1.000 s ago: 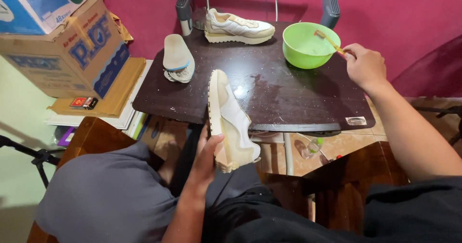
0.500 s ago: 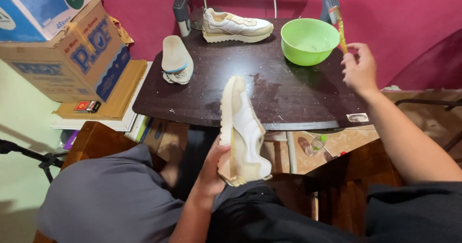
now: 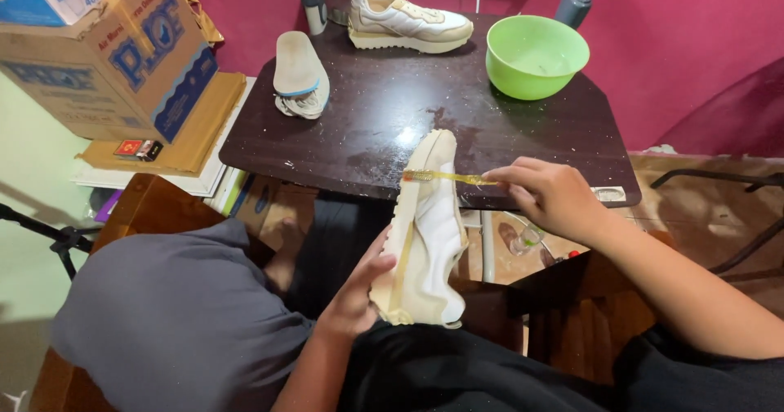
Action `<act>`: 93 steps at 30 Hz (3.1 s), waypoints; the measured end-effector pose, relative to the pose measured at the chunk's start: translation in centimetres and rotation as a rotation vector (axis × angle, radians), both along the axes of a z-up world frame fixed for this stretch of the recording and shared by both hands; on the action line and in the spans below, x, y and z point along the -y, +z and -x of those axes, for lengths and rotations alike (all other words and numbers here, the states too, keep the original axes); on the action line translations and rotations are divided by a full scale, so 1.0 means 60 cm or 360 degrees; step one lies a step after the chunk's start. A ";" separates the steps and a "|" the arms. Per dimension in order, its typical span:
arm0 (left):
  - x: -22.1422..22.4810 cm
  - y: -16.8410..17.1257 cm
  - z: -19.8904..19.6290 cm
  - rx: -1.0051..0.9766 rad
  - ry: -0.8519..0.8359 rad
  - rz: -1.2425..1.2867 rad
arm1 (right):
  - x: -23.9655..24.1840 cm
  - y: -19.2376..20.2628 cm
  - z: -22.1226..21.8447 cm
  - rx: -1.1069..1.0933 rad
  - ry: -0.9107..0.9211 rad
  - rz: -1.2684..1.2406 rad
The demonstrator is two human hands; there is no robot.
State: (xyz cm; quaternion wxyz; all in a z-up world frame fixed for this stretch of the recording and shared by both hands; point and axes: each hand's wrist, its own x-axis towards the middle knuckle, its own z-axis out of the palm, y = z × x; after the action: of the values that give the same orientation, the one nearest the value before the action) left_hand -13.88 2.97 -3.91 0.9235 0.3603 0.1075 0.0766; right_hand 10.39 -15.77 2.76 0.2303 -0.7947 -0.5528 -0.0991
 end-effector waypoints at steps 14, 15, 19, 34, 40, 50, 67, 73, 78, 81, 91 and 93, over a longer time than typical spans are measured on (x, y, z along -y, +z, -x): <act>0.043 -0.125 0.062 0.0227 0.0456 0.0059 | -0.010 -0.014 0.014 0.0418 0.0449 -0.0007; 0.043 -0.142 0.061 0.0123 0.0364 0.0215 | -0.015 -0.023 0.006 0.0431 0.0508 0.0009; 0.051 -0.134 0.058 0.0438 0.0353 -0.0052 | -0.002 -0.001 -0.013 0.0484 -0.0011 0.0017; 0.033 -0.110 0.069 0.0157 0.0224 -0.0749 | -0.005 0.002 -0.032 0.0582 0.0261 -0.0028; 0.030 -0.107 0.068 0.0062 0.0205 -0.0929 | -0.006 -0.010 -0.031 0.0479 0.0347 -0.0243; 0.033 -0.124 0.065 0.0282 0.0217 -0.0606 | -0.008 -0.006 -0.052 0.0331 0.0074 -0.0234; 0.013 -0.166 0.081 0.0205 0.0188 -0.0728 | 0.052 -0.036 0.025 0.0423 -0.0157 0.0023; 0.023 -0.137 0.087 0.0077 0.0108 -0.1004 | 0.044 -0.026 -0.011 0.0217 -0.0279 -0.0134; 0.025 -0.124 0.086 0.0016 0.0086 -0.1017 | 0.044 -0.001 0.027 -0.0633 -0.0180 0.0138; 0.027 -0.131 0.084 0.0064 0.0120 -0.0957 | 0.049 -0.023 -0.029 -0.0079 -0.0871 0.0445; 0.026 -0.148 0.077 0.0287 0.0170 -0.0751 | 0.045 -0.027 0.001 -0.0056 -0.0484 0.0135; 0.027 -0.143 0.082 0.0087 0.0186 -0.0981 | 0.047 -0.032 0.029 -0.0030 0.0069 0.0122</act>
State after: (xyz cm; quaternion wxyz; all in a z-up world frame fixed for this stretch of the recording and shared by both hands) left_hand -18.77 1.36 -12.51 0.7673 0.6143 0.0749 0.1681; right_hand 8.65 -18.61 0.81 0.2070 -0.7916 -0.5712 -0.0653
